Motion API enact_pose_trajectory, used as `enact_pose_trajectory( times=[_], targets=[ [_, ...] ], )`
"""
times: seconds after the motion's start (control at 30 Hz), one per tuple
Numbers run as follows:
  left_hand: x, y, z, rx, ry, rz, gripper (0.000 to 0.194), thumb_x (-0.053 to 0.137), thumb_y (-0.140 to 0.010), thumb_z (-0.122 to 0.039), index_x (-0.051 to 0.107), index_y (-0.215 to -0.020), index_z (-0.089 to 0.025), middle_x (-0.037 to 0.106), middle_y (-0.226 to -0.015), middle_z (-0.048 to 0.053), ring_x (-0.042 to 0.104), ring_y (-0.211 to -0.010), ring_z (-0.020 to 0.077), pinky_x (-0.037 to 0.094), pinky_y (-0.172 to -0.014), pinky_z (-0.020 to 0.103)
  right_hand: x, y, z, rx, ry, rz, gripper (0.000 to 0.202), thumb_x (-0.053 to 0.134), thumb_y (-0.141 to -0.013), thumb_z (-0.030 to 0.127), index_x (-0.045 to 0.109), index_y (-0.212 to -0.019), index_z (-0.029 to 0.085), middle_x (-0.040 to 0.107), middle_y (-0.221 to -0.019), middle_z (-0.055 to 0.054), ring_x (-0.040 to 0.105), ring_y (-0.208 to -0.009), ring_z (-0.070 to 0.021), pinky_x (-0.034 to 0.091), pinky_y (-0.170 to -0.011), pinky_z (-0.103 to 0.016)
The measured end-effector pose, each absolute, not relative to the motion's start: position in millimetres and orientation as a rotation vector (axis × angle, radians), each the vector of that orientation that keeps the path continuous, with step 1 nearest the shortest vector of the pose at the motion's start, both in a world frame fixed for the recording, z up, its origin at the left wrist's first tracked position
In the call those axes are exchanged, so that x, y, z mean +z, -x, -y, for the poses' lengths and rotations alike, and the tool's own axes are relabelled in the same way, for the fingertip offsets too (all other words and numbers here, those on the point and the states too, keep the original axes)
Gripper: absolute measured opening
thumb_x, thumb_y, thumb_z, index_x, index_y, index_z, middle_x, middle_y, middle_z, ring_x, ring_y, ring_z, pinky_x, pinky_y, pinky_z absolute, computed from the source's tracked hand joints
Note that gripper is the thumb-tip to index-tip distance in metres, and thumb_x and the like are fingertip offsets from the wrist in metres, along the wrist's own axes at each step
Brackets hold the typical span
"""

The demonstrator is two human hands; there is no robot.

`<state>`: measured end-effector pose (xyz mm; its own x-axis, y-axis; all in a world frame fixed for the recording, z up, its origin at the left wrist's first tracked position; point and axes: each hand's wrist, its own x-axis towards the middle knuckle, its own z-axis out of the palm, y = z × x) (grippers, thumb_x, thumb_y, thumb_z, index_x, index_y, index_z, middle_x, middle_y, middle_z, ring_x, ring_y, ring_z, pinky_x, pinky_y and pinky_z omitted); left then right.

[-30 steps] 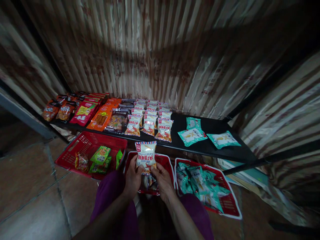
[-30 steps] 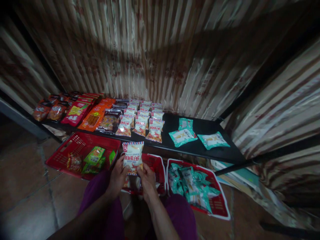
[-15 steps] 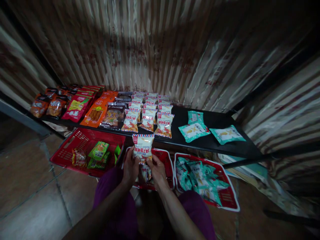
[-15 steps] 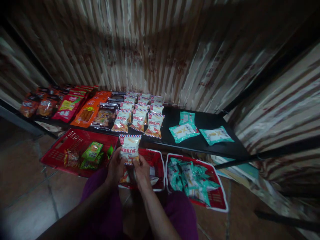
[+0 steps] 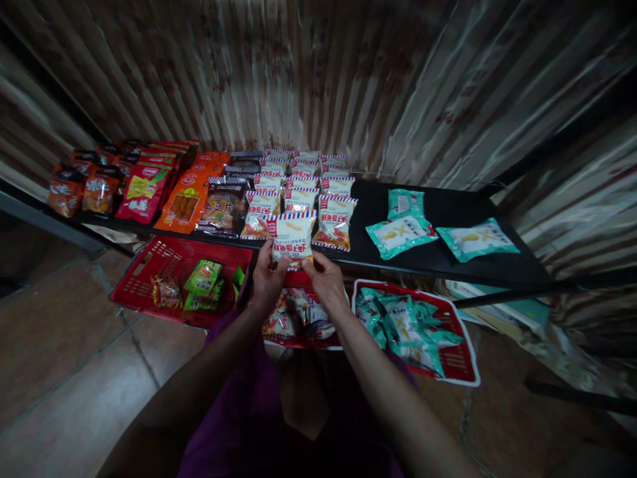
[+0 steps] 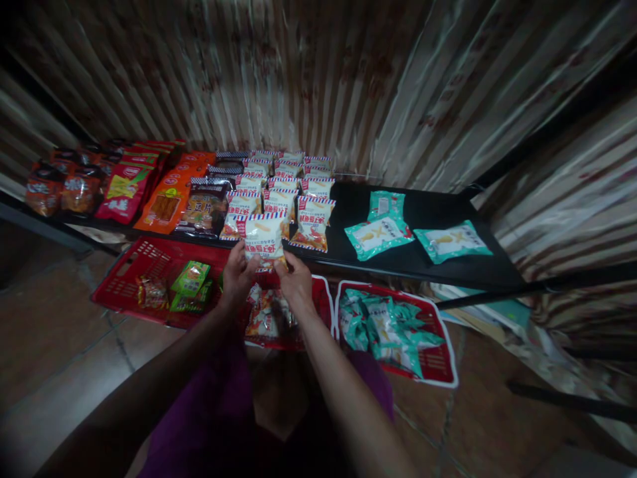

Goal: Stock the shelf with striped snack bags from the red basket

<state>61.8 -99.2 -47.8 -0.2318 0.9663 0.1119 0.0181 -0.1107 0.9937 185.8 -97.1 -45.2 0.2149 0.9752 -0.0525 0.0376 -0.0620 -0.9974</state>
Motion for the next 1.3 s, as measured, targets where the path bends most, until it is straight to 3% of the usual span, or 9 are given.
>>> enact_pose_trajectory(
  times=[0.27,0.57,0.73,1.03,1.3],
  targets=[
    [-57,-65,77,1.487,-1.193,-1.387,0.05,0.06,-0.081,-0.028,0.047,-0.128,-0.016,0.06,-0.124,0.01,0.057,-0.111,0.0239,0.048,-0.093,0.037,-46,-192,82,1.04,1.403,1.171,0.03,0.062,-0.072,0.032,0.071,-0.099,0.021,0.073,-0.095,0.0,0.063,-0.088,-0.0223,0.043,-0.088,-0.036],
    [-65,-62,103,1.363,-1.142,-1.549,0.045,0.056,-0.081,-0.033,0.05,-0.124,-0.018,0.066,-0.106,0.008,0.064,-0.09,0.0204,0.051,-0.082,0.035,-61,-187,99,1.073,1.461,1.217,0.023,0.061,-0.072,0.031,0.072,-0.092,0.026,0.074,-0.088,0.001,0.065,-0.082,-0.0226,0.046,-0.083,-0.037],
    [-59,-64,110,1.393,-1.168,-1.485,0.045,0.055,-0.083,-0.034,0.048,-0.125,-0.023,0.062,-0.118,0.007,0.061,-0.103,0.0206,0.048,-0.09,0.035,-52,-190,103,1.054,1.456,1.251,0.024,0.059,-0.074,0.031,0.071,-0.094,0.025,0.073,-0.093,0.0,0.064,-0.087,-0.0231,0.046,-0.085,-0.037],
    [-63,-65,125,1.281,-1.162,-1.492,0.048,0.054,-0.083,-0.036,0.047,-0.127,-0.018,0.06,-0.121,0.011,0.06,-0.106,0.0234,0.047,-0.091,0.038,-52,-195,125,1.019,1.486,1.277,0.022,0.059,-0.074,0.032,0.071,-0.092,0.027,0.073,-0.087,0.001,0.065,-0.081,-0.022,0.048,-0.079,-0.035],
    [-66,-61,129,1.36,-1.21,-1.462,0.044,0.054,-0.084,-0.033,0.049,-0.125,-0.019,0.062,-0.119,0.01,0.06,-0.106,0.0214,0.047,-0.091,0.035,-57,-184,132,0.979,1.524,1.28,0.03,0.054,-0.078,0.034,0.066,-0.104,0.024,0.071,-0.101,-0.003,0.063,-0.091,-0.0222,0.045,-0.087,-0.036]
  ],
)
